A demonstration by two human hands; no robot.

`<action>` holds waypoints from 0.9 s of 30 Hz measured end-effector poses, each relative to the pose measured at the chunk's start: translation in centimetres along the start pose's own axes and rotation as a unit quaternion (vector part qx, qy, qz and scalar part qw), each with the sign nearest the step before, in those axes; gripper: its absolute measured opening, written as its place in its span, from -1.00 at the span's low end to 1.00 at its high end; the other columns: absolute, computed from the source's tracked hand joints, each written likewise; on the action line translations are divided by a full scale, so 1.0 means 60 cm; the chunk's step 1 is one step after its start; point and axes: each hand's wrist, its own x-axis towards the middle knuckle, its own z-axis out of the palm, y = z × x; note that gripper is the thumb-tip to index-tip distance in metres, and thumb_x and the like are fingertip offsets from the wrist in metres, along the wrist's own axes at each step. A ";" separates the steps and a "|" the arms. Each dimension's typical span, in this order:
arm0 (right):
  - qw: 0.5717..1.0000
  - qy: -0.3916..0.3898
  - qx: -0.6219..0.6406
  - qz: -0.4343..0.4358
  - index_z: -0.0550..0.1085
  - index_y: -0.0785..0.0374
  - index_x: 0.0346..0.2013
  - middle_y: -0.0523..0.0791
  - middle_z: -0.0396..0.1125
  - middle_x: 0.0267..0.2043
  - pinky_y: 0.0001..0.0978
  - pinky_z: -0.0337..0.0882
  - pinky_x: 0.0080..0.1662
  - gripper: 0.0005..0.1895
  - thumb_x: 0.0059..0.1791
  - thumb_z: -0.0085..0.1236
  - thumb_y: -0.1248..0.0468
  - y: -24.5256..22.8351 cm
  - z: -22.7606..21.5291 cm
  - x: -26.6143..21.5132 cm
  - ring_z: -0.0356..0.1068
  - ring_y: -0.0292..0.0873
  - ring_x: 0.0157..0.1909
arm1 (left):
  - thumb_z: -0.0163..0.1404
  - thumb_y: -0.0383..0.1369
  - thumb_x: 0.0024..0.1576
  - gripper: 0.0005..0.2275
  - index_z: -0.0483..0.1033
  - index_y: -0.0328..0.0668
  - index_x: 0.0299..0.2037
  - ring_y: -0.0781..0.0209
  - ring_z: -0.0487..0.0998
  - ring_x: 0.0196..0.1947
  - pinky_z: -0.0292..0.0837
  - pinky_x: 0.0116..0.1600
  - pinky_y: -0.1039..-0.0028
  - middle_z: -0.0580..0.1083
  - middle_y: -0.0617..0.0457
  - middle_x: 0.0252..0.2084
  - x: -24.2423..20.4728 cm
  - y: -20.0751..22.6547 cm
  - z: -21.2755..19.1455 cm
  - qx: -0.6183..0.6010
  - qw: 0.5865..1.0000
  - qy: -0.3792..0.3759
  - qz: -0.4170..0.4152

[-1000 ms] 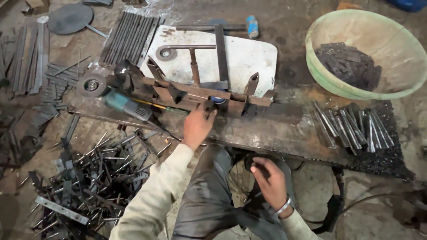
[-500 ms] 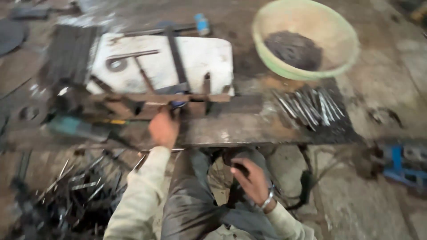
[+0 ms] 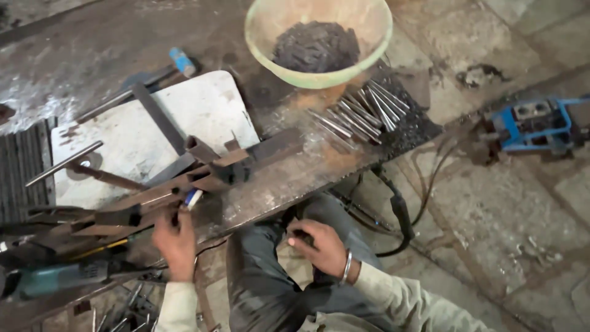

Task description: Measuring and assembling metal rods into a jig fixture on a workbench in a manufacturing workshop.

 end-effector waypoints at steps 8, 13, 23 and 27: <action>0.992 0.003 0.105 -0.072 0.35 0.34 0.21 -0.03 0.34 0.04 -0.29 0.49 -0.09 -0.31 -0.09 0.37 0.07 -0.045 0.001 0.030 0.41 -0.09 -0.01 | 0.04 -0.33 0.24 -0.78 0.59 -0.41 -0.14 0.28 0.56 -0.36 0.46 -0.19 0.48 0.58 0.01 -0.34 -0.091 0.057 0.014 -0.214 0.917 -0.280 -0.186; 0.846 -0.094 0.483 0.207 0.30 0.14 0.27 -0.14 0.38 -0.01 -0.40 0.42 -0.12 -0.37 -0.01 0.28 0.01 0.037 0.030 0.009 0.37 -0.28 -0.03 | 0.03 -0.32 0.18 -0.77 0.55 -0.34 -0.10 0.22 0.59 -0.41 0.48 -0.25 0.46 0.60 -0.02 -0.34 -0.105 0.150 0.079 -0.291 0.827 -0.403 -0.264; 0.951 0.010 0.278 0.135 0.39 0.23 0.06 -0.11 0.33 -0.14 -0.40 0.35 -0.06 -0.72 0.09 0.07 0.19 0.106 -0.131 -0.060 0.30 -0.30 -0.09 | 0.06 -0.32 0.21 -0.83 0.54 -0.25 -0.12 0.38 0.49 -0.24 0.39 -0.14 0.54 0.51 0.12 -0.26 -0.086 0.285 0.240 -0.261 0.800 -0.526 -0.123; 0.992 0.063 -0.044 0.103 0.41 0.23 0.04 -0.04 0.45 -0.12 -0.32 0.36 -0.09 -0.67 0.04 -0.02 0.15 0.180 -0.208 -0.119 0.38 -0.23 -0.09 | 0.10 -0.26 0.12 -0.78 0.57 -0.21 -0.13 0.34 0.52 -0.39 0.46 -0.28 0.46 0.52 0.13 -0.35 -0.028 0.313 0.329 -0.336 0.775 -0.422 -0.328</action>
